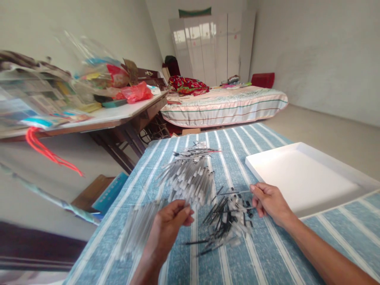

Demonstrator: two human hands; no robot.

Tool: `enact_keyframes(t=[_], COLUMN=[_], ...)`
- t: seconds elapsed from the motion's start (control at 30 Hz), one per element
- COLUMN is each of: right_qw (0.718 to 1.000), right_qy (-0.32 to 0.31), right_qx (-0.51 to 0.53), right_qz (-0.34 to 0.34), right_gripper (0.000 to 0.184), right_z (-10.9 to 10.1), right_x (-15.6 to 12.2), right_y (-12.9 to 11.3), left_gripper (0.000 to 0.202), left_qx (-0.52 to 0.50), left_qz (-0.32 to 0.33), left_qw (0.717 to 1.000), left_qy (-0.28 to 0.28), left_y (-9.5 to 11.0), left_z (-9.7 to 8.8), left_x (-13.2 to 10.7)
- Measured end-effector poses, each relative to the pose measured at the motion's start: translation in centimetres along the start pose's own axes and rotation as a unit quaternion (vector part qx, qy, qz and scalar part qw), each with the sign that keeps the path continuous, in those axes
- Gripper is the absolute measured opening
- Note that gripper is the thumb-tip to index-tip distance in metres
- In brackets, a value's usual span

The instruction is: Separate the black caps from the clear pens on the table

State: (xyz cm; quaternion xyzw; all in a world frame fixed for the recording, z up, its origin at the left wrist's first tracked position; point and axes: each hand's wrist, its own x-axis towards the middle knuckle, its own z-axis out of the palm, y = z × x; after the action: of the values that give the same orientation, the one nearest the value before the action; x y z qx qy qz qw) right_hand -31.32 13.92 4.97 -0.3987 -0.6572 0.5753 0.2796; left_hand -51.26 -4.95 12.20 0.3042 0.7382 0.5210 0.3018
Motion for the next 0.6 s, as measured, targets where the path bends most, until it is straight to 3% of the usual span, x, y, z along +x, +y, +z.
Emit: enact_keyframes(t=[0.13, 0.2, 0.27, 0.33, 0.47, 0.53, 0.6], right_qw=[0.986, 0.972, 0.959, 0.964, 0.969, 0.964, 0.959], right_qy=[0.031, -0.063, -0.168, -0.212, -0.243, -0.256, -0.266], right_qx=[-0.118, -0.129, -0.108, -0.053, 0.047, 0.072, 0.069], right_qz=[-0.115, -0.184, -0.200, -0.148, -0.022, 0.027, 0.066], right_gripper=[0.029, 0.024, 0.023, 0.032, 0.041, 0.042, 0.044], right_z=[0.9, 2.1, 3.5, 4.7, 6.6, 7.5, 8.4], right_x=[-1.6, -3.0, -4.4, -5.3, -5.7, -5.9, -6.6], right_y=[-1.6, -2.7, -3.4, -3.7, -4.0, -4.7, -5.2], left_gripper=[0.014, 0.013, 0.013, 0.013, 0.016, 0.017, 0.017], left_qx=[-0.259, -0.349, -0.403, -0.435, -0.471, -0.425, -0.342], left_qz=[-0.015, -0.018, -0.025, -0.039, -0.049, -0.026, 0.018], left_qw=[0.964, 0.934, 0.912, 0.897, 0.881, 0.903, 0.928], left_qy=[-0.053, -0.069, -0.078, -0.067, -0.008, 0.061, 0.149], left_y=[1.2, 1.8, 2.2, 2.5, 2.3, 2.4, 2.9], left_z=[4.0, 5.9, 7.6, 8.9, 10.4, 10.1, 8.7], left_x=[-0.2, -0.1, -0.1, -0.1, 0.2, 0.7, 1.7])
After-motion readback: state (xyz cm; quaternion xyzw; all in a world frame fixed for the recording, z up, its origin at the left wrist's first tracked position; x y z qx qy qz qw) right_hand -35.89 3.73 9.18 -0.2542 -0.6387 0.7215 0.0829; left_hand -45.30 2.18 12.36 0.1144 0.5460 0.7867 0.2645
